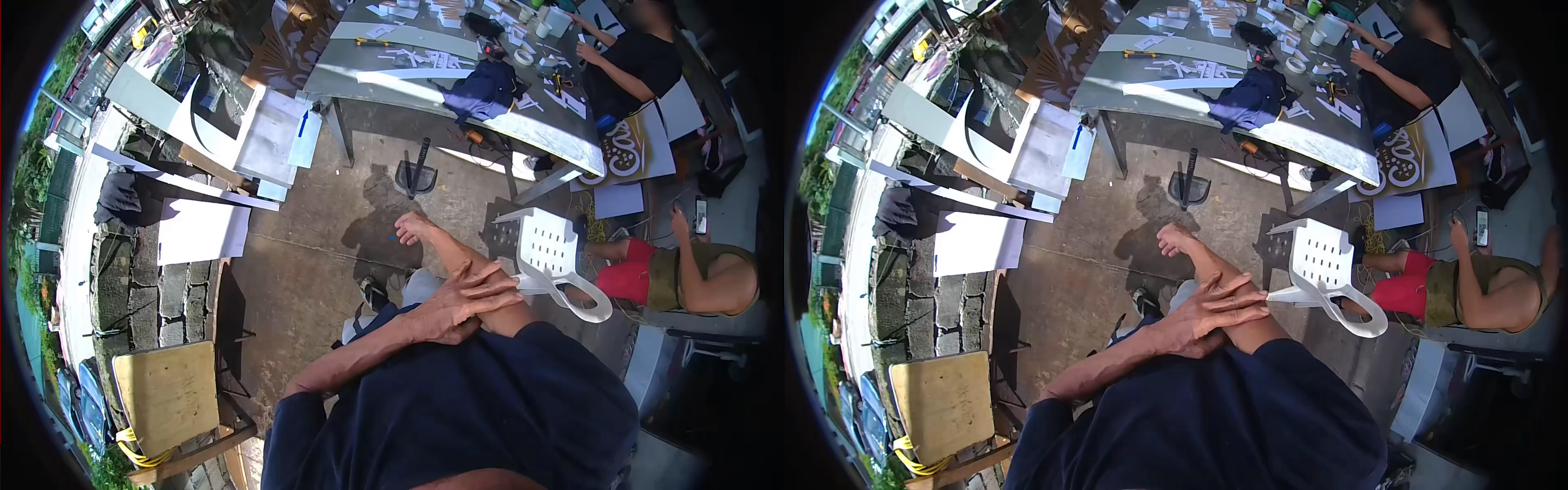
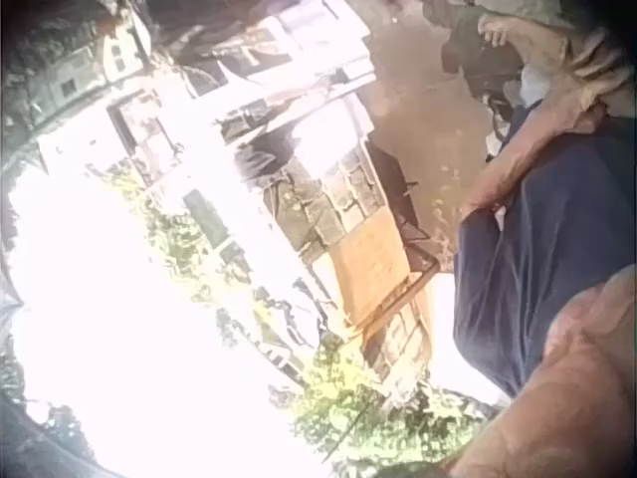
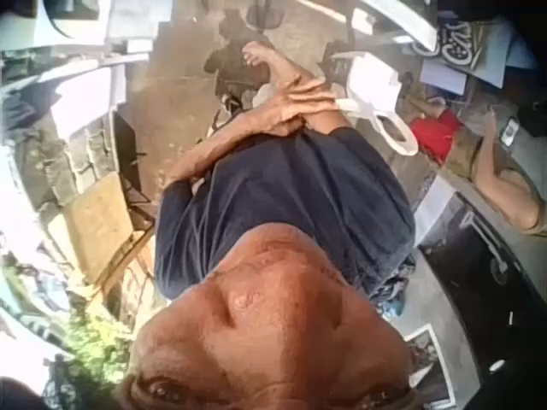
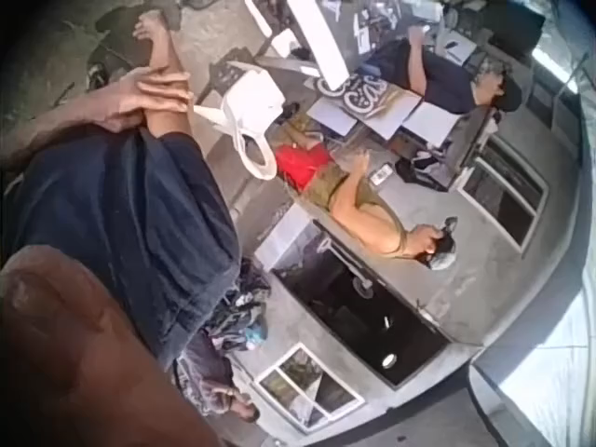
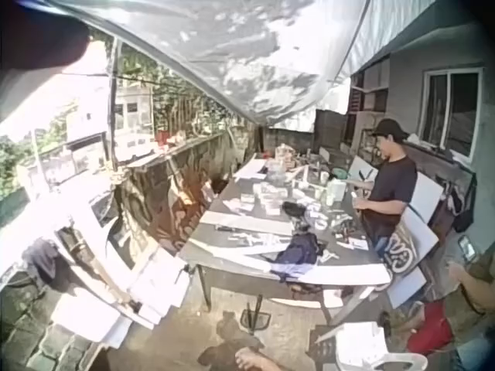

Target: Assembling 3D letters and cutting vinyl templates for signage.

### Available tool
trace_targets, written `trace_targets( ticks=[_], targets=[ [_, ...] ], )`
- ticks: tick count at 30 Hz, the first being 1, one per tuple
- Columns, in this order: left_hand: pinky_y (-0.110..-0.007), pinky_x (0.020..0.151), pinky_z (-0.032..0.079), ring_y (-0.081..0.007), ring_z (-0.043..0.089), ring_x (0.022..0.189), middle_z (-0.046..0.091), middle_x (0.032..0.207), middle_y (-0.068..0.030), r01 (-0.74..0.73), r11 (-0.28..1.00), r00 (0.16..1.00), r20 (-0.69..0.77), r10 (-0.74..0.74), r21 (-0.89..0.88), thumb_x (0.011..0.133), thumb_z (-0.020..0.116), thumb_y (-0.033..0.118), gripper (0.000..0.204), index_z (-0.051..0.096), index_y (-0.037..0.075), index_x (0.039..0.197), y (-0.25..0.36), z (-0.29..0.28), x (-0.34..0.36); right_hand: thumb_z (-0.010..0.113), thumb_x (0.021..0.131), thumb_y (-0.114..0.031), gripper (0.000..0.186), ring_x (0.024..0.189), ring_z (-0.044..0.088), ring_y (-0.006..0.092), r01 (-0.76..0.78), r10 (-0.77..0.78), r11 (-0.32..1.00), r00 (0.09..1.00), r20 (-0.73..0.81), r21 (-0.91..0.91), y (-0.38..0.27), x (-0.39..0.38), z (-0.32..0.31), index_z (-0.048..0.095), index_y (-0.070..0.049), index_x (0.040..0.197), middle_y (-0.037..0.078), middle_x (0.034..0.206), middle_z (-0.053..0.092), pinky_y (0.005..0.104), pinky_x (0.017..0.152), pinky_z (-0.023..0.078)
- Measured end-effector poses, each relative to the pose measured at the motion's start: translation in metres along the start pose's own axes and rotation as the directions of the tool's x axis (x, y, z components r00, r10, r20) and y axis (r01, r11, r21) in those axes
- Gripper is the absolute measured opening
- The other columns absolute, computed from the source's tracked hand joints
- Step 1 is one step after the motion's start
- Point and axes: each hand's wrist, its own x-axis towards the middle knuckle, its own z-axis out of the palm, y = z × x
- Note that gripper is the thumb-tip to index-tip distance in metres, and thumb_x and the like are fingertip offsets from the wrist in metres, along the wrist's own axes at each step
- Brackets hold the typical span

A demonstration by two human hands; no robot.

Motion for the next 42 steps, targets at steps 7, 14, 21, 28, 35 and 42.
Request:
trace_targets(
  ticks=[7, 14, 21, 28, 35, 42],
  targets=[
    [-0.066, 0.127, 0.015, -0.0308, 0.022, 0.159, 0.036, 0.168, 0.0036, -0.041, 0.999, 0.999, -0.020, 0.041, -0.012, 0.069, 0.058, -0.008, 0.100, 0.041, 0.031, 0.159, -0.073, -0.070, 0.019, 0.046, 0.103, -0.013, 0.032, 0.070, 0.073, 0.0237, 0.035, -0.037, 0.999, 0.989, -0.141, -0.020, -0.093, 0.043, -0.036, 0.063, 0.000, 0.127, 0.015, 0.101, 0.073, 0.0354, 0.059, 0.060],
    [-0.060, 0.128, 0.017, -0.0275, 0.024, 0.159, 0.039, 0.167, 0.0063, -0.048, 0.996, 0.999, 0.027, 0.046, 0.076, 0.070, 0.058, -0.009, 0.100, 0.042, 0.032, 0.159, -0.149, -0.166, 0.066, 0.053, 0.096, -0.007, 0.025, 0.067, 0.071, 0.0176, 0.409, -0.580, 0.810, 0.666, -0.469, -0.421, -0.213, 0.116, -0.097, 0.072, 0.000, 0.111, 0.012, 0.088, 0.075, 0.0312, 0.062, 0.057],
    [-0.061, 0.127, 0.015, -0.0282, 0.020, 0.160, 0.032, 0.170, 0.0046, -0.072, 0.989, 0.997, 0.020, 0.070, 0.127, 0.070, 0.065, -0.001, 0.102, 0.036, 0.029, 0.162, -0.210, -0.244, 0.091, 0.058, 0.095, -0.026, 0.023, 0.105, 0.070, 0.0377, 0.223, -0.561, 0.814, 0.541, -0.626, -0.537, -0.290, 0.183, -0.155, 0.074, -0.014, 0.108, 0.015, 0.108, 0.075, 0.0471, 0.090, 0.056],
    [-0.063, 0.127, 0.018, -0.0277, 0.021, 0.159, 0.031, 0.170, 0.0033, -0.205, 0.975, 0.976, 0.055, 0.210, -0.084, 0.081, 0.060, -0.002, 0.088, 0.039, 0.031, 0.160, -0.281, -0.314, 0.075, 0.064, 0.089, -0.037, 0.035, 0.102, 0.072, 0.0373, -0.232, -0.356, 0.837, 0.457, -0.815, -0.496, -0.283, 0.250, -0.176, 0.069, -0.007, 0.107, 0.018, 0.109, 0.074, 0.0497, 0.088, 0.058],
    [-0.056, 0.115, 0.034, -0.0243, 0.028, 0.155, 0.036, 0.167, 0.0061, -0.383, 0.901, 0.910, 0.085, 0.406, -0.204, 0.085, 0.063, -0.001, 0.083, 0.042, 0.033, 0.158, -0.334, -0.394, 0.060, 0.070, 0.085, -0.049, 0.049, 0.101, 0.071, 0.0398, -0.362, -0.205, 0.829, 0.513, -0.834, -0.427, -0.265, 0.265, -0.207, 0.069, -0.006, 0.108, 0.021, 0.107, 0.074, 0.0457, 0.092, 0.056],
    [-0.055, 0.117, 0.032, -0.0285, 0.029, 0.155, 0.038, 0.165, 0.0012, -0.396, 0.878, 0.870, 0.198, 0.452, -0.268, 0.080, 0.065, 0.000, 0.089, 0.039, 0.028, 0.160, -0.361, -0.446, 0.055, 0.078, 0.081, -0.050, 0.043, 0.094, 0.073, 0.0347, -0.477, -0.146, 0.789, 0.468, -0.872, -0.388, -0.274, 0.253, -0.192, 0.068, -0.010, 0.093, 0.014, 0.100, 0.073, 0.0450, 0.088, 0.057]
  ],
)
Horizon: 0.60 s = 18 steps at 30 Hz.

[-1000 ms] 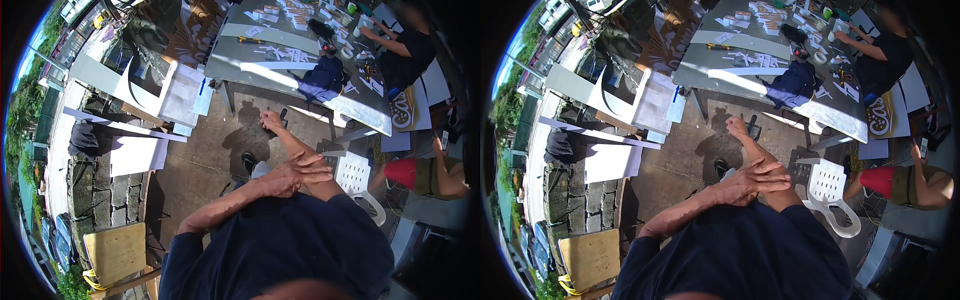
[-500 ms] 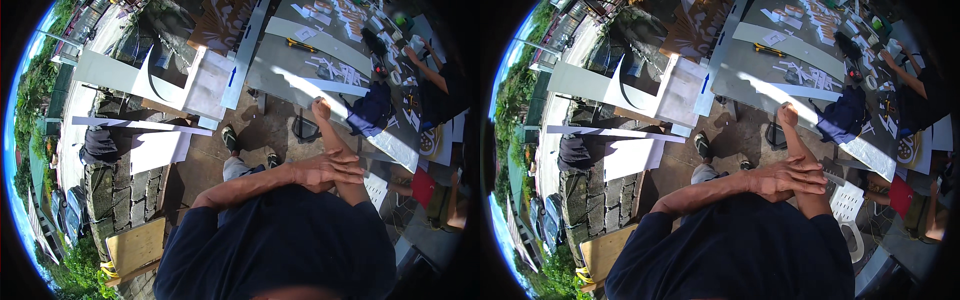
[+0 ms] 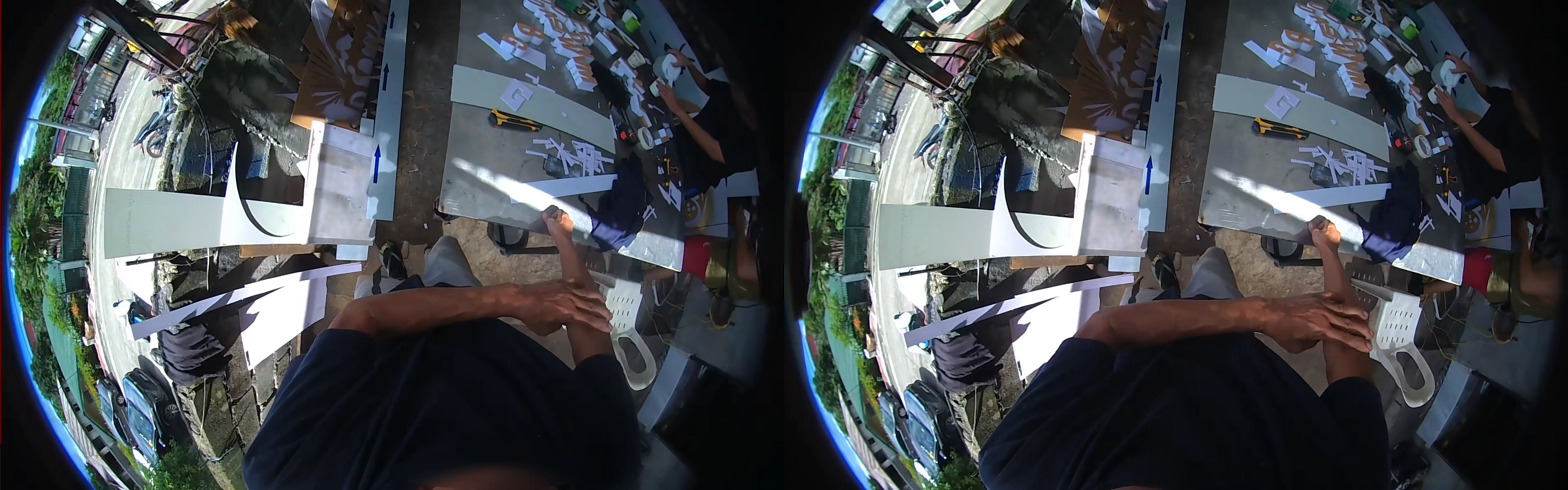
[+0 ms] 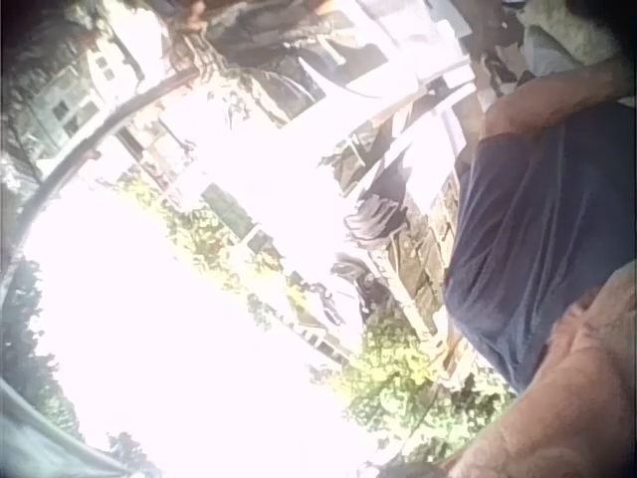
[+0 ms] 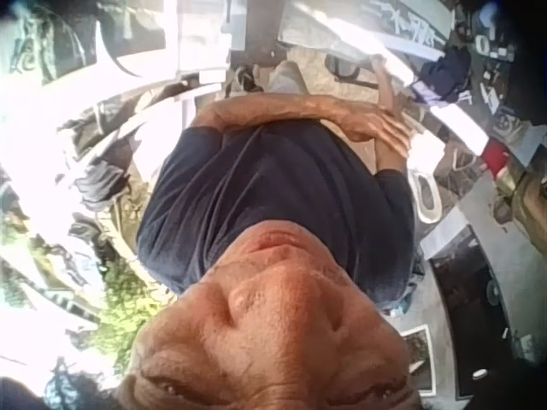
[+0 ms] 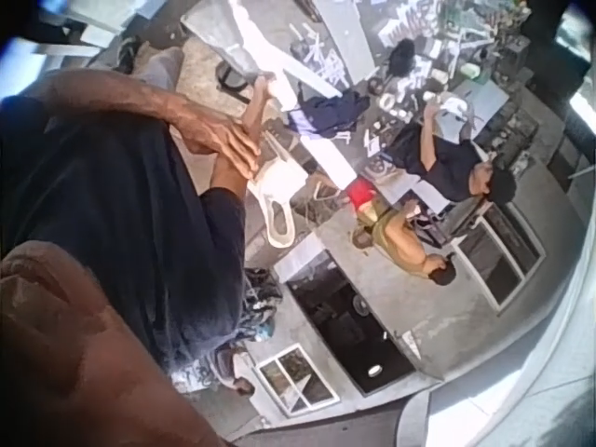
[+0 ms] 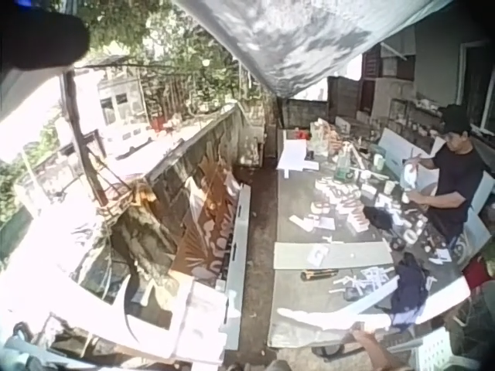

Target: Assembling 3D letters and cutting vinyl templates for signage.

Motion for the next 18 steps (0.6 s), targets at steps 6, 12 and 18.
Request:
trace_targets(
  ticks=[6, 12, 18],
  targets=[
    [-0.062, 0.118, 0.032, -0.0306, 0.031, 0.154, 0.040, 0.163, -0.0022, -0.115, 0.969, 0.992, 0.024, 0.123, -0.221, 0.084, 0.064, 0.008, 0.077, 0.044, 0.025, 0.156, -0.026, -0.030, -0.007, 0.082, 0.079, -0.037, 0.034, 0.085, 0.071, 0.0312, -0.060, 0.061, 0.994, 0.998, -0.016, 0.092, -0.001, -0.011, 0.001, 0.068, -0.008, 0.090, 0.012, 0.085, 0.071, 0.0439, 0.079, 0.055],
    [-0.058, 0.113, 0.034, -0.0295, 0.037, 0.150, 0.047, 0.159, 0.0009, -0.211, 0.928, 0.949, 0.163, 0.270, -0.308, 0.087, 0.064, 0.010, 0.070, 0.048, 0.025, 0.154, -0.058, -0.043, -0.004, 0.084, 0.077, -0.019, 0.028, 0.067, 0.064, 0.0281, -0.041, 0.089, 0.950, 0.986, -0.143, 0.309, -0.015, -0.038, -0.006, 0.060, -0.006, 0.081, 0.010, 0.072, 0.064, 0.0422, 0.065, 0.051],
    [-0.055, 0.104, 0.034, -0.0270, 0.045, 0.142, 0.057, 0.150, 0.0041, -0.271, 0.852, 0.902, 0.191, 0.387, -0.448, 0.085, 0.070, 0.011, 0.067, 0.054, 0.025, 0.148, -0.080, -0.052, 0.011, 0.082, 0.078, -0.006, 0.026, 0.063, 0.061, 0.0297, -0.033, 0.174, 0.828, 0.964, -0.200, 0.559, -0.031, -0.055, -0.018, 0.056, -0.004, 0.080, 0.012, 0.071, 0.062, 0.0420, 0.060, 0.049]
  ],
)
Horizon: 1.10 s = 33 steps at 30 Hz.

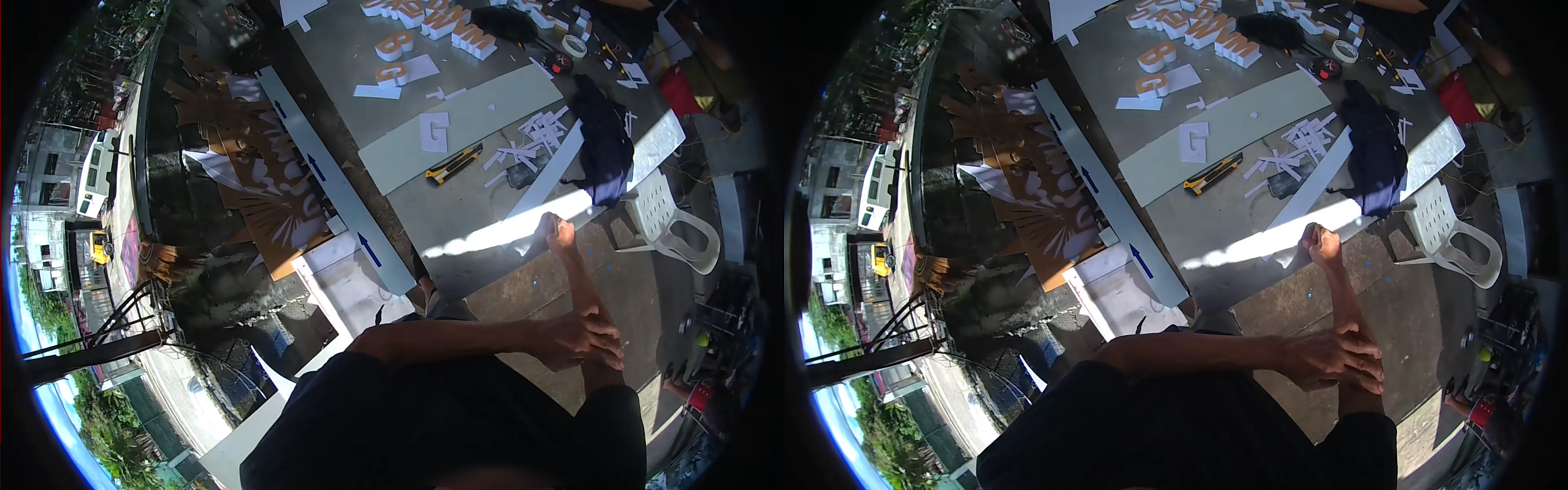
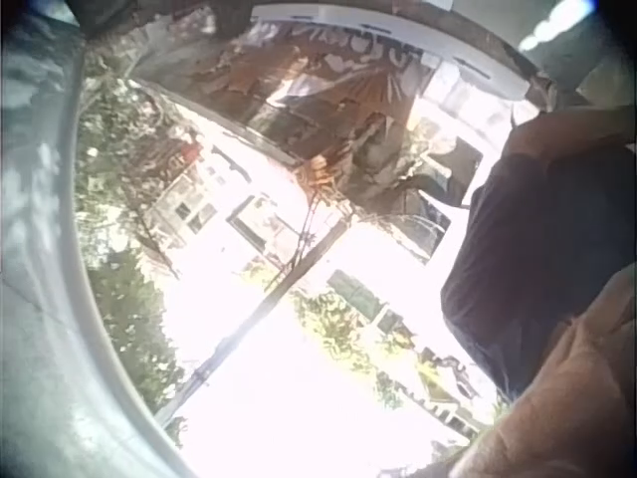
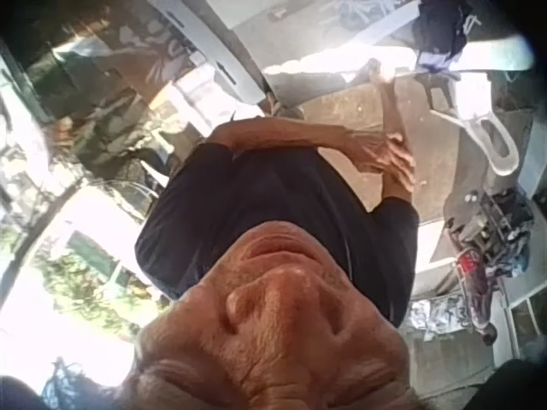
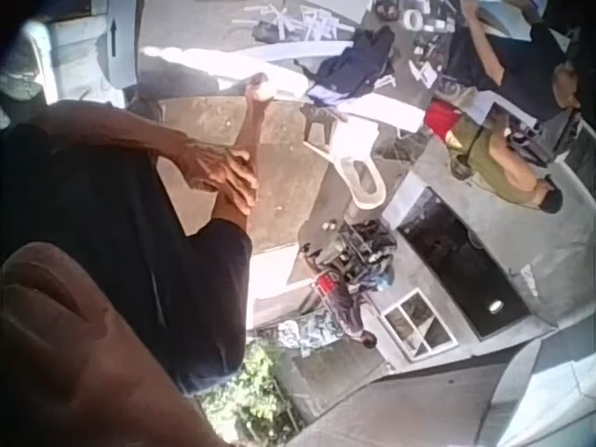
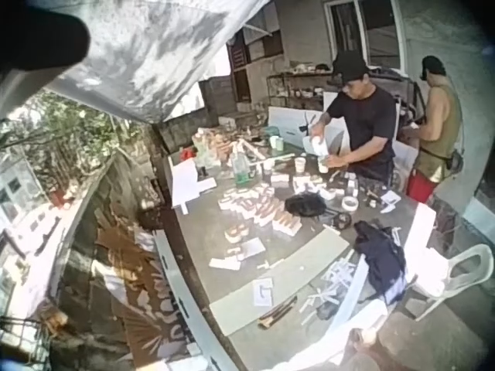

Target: Assembling 3D letters and cutting vinyl templates for signage.

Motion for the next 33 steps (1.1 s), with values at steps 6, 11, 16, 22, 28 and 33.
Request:
trace_targets(
  ticks=[6, 11, 16, 22, 28, 33],
  targets=[
    [-0.061, 0.102, 0.031, -0.0289, 0.042, 0.144, 0.050, 0.155, -0.0006, 0.009, 1.000, 0.994, 0.107, -0.008, -0.009, 0.087, 0.067, 0.022, 0.066, 0.051, 0.023, 0.152, -0.003, -0.018, -0.001, 0.079, 0.077, -0.005, 0.026, 0.065, 0.061, 0.0320, -0.004, 0.003, 1.000, 0.999, -0.049, -0.016, -0.017, -0.011, 0.002, 0.053, -0.003, 0.082, 0.014, 0.072, 0.061, 0.0438, 0.064, 0.050],
    [-0.061, 0.100, 0.034, -0.0345, 0.043, 0.141, 0.047, 0.156, -0.0088, 0.014, 0.979, 1.000, 0.030, -0.008, -0.203, 0.084, 0.070, 0.031, 0.069, 0.053, 0.020, 0.150, 0.003, -0.027, -0.012, 0.072, 0.079, -0.006, 0.018, 0.067, 0.063, 0.0346, -0.006, 0.010, 0.999, 0.996, -0.093, 0.045, -0.021, -0.007, 0.003, 0.054, -0.004, 0.084, 0.015, 0.072, 0.060, 0.0433, 0.064, 0.051],
    [-0.058, 0.099, 0.037, -0.0327, 0.046, 0.137, 0.051, 0.152, -0.0061, -0.022, 0.989, 0.998, 0.056, 0.030, -0.144, 0.085, 0.070, 0.024, 0.060, 0.058, 0.023, 0.144, -0.006, -0.024, -0.015, 0.073, 0.076, -0.005, 0.022, 0.071, 0.064, 0.0367, 0.089, -0.078, 0.995, 0.976, -0.203, 0.044, -0.018, -0.013, 0.009, 0.055, -0.003, 0.089, 0.016, 0.075, 0.061, 0.0436, 0.065, 0.052],
    [-0.055, 0.099, 0.037, -0.0311, 0.047, 0.135, 0.054, 0.147, -0.0053, -0.029, 0.980, 0.989, 0.139, 0.057, -0.198, 0.081, 0.066, 0.016, 0.061, 0.060, 0.024, 0.141, -0.009, -0.051, -0.025, 0.074, 0.073, -0.001, 0.027, 0.072, 0.063, 0.0361, -0.009, 0.014, 1.000, 0.976, -0.218, 0.024, 0.003, -0.018, 0.031, 0.054, -0.003, 0.090, 0.016, 0.078, 0.060, 0.0423, 0.065, 0.051],
    [-0.057, 0.097, 0.037, -0.0347, 0.050, 0.127, 0.058, 0.136, -0.0087, -0.094, 0.903, 0.995, 0.000, 0.104, -0.419, 0.085, 0.064, 0.024, 0.050, 0.062, 0.018, 0.134, -0.006, -0.118, -0.040, 0.072, 0.075, -0.001, 0.024, 0.074, 0.062, 0.0351, -0.200, 0.211, 0.977, 0.959, -0.190, 0.073, -0.003, -0.027, 0.037, 0.057, -0.004, 0.093, 0.016, 0.079, 0.060, 0.0421, 0.067, 0.051],
    [-0.057, 0.096, 0.037, -0.0323, 0.051, 0.127, 0.061, 0.132, -0.0059, -0.156, 0.896, 0.988, -0.083, 0.133, -0.416, 0.090, 0.065, 0.029, 0.044, 0.063, 0.018, 0.132, -0.022, -0.171, -0.047, 0.069, 0.079, -0.001, 0.022, 0.078, 0.063, 0.0348, -0.480, 0.484, 0.873, 0.874, -0.039, 0.082, -0.030, -0.017, 0.017, 0.060, -0.004, 0.098, 0.015, 0.080, 0.060, 0.0427, 0.070, 0.052]
  ],
)
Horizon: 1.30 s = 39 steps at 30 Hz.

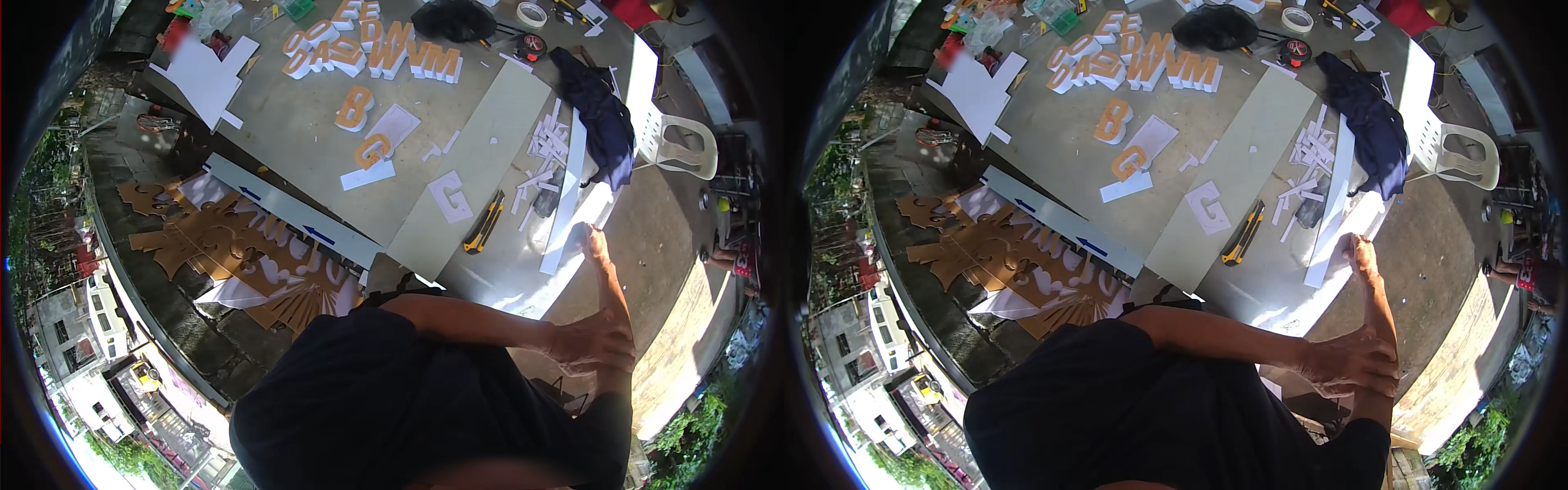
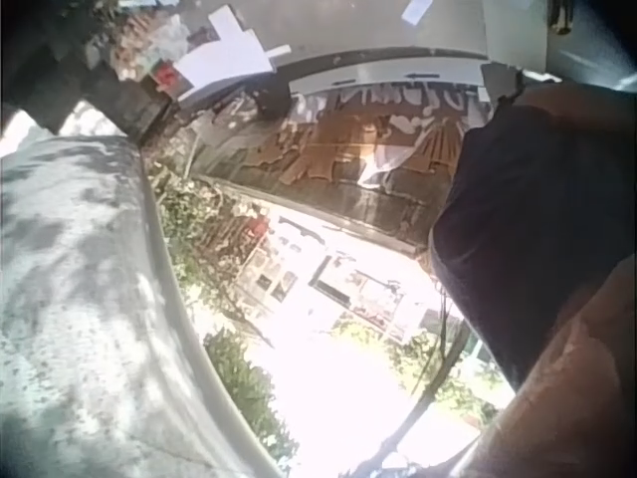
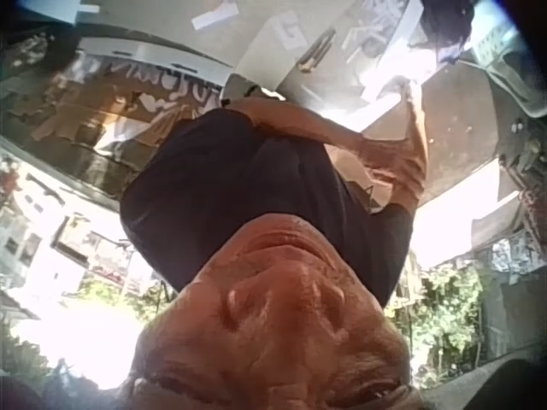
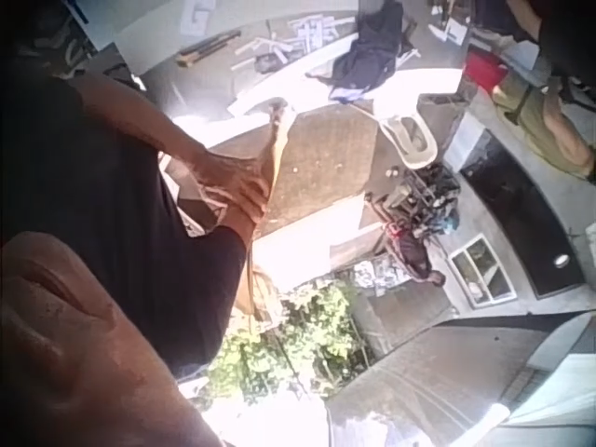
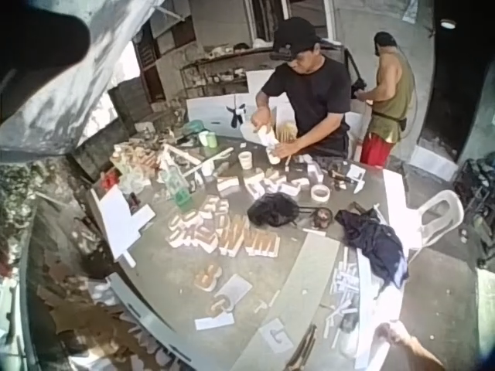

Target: Assembling 3D letters and cutting vinyl templates for signage.

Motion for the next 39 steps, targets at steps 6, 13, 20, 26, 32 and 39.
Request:
trace_targets(
  ticks=[6, 13, 20, 26, 32, 39],
  targets=[
    [-0.056, 0.099, 0.036, -0.0319, 0.044, 0.136, 0.057, 0.143, -0.0043, 0.068, 0.992, 0.987, 0.150, -0.051, -0.105, 0.083, 0.069, 0.018, 0.055, 0.062, 0.021, 0.137, 0.002, -0.046, -0.014, 0.066, 0.083, -0.001, 0.021, 0.082, 0.064, 0.0343, -0.229, 0.229, 0.973, 0.969, 0.093, -0.001, -0.022, 0.001, -0.006, 0.065, -0.005, 0.103, 0.014, 0.081, 0.061, 0.0434, 0.073, 0.053],
    [-0.058, 0.103, 0.037, -0.0318, 0.044, 0.137, 0.057, 0.144, -0.0036, 0.058, 0.987, 0.983, 0.184, -0.030, -0.150, 0.082, 0.071, 0.014, 0.059, 0.061, 0.022, 0.140, -0.007, -0.063, -0.026, 0.065, 0.085, -0.004, 0.022, 0.087, 0.064, 0.0331, -0.314, 0.316, 0.948, 0.948, 0.045, -0.048, -0.026, -0.006, 0.006, 0.067, -0.007, 0.107, 0.013, 0.087, 0.062, 0.0442, 0.075, 0.053],
    [-0.058, 0.102, 0.040, -0.0312, 0.044, 0.137, 0.056, 0.144, -0.0013, 0.057, 0.986, 0.951, 0.308, -0.005, -0.159, 0.079, 0.079, 0.017, 0.065, 0.061, 0.024, 0.140, -0.009, -0.078, -0.017, 0.064, 0.087, -0.007, 0.022, 0.092, 0.064, 0.0317, -0.395, 0.366, 0.915, 0.899, -0.241, -0.082, -0.015, -0.059, 0.030, 0.068, -0.010, 0.109, 0.011, 0.093, 0.064, 0.0448, 0.076, 0.052],
    [-0.059, 0.102, 0.039, -0.0324, 0.045, 0.135, 0.057, 0.143, -0.0013, 0.031, 0.983, 0.950, 0.310, 0.026, -0.180, 0.079, 0.076, 0.021, 0.063, 0.061, 0.024, 0.140, -0.002, -0.076, -0.013, 0.064, 0.089, -0.010, 0.023, 0.097, 0.064, 0.0306, -0.705, 0.487, 0.702, 0.581, -0.652, -0.103, 0.014, -0.179, 0.046, 0.069, -0.012, 0.111, 0.010, 0.098, 0.065, 0.0454, 0.076, 0.052],
    [-0.058, 0.103, 0.038, -0.0327, 0.045, 0.136, 0.056, 0.146, -0.0017, 0.028, 0.976, 0.911, 0.408, 0.063, -0.215, 0.080, 0.069, 0.018, 0.063, 0.060, 0.024, 0.142, 0.008, -0.072, -0.024, 0.063, 0.091, -0.012, 0.024, 0.101, 0.064, 0.0294, -0.976, 0.685, 0.215, 0.169, -0.708, -0.026, 0.023, -0.289, 0.070, 0.070, -0.015, 0.113, 0.009, 0.104, 0.066, 0.0460, 0.077, 0.052],
    [-0.056, 0.103, 0.040, -0.0332, 0.046, 0.135, 0.055, 0.149, -0.0017, 0.019, 0.952, 0.846, 0.512, 0.148, -0.306, 0.077, 0.068, 0.017, 0.070, 0.058, 0.025, 0.146, 0.031, -0.093, -0.043, 0.063, 0.093, -0.015, 0.025, 0.106, 0.064, 0.0280, -0.998, 0.767, -0.067, -0.061, -0.639, 0.015, -0.003, -0.322, 0.116, 0.072, -0.018, 0.116, 0.007, 0.110, 0.068, 0.0467, 0.078, 0.052]
  ],
)
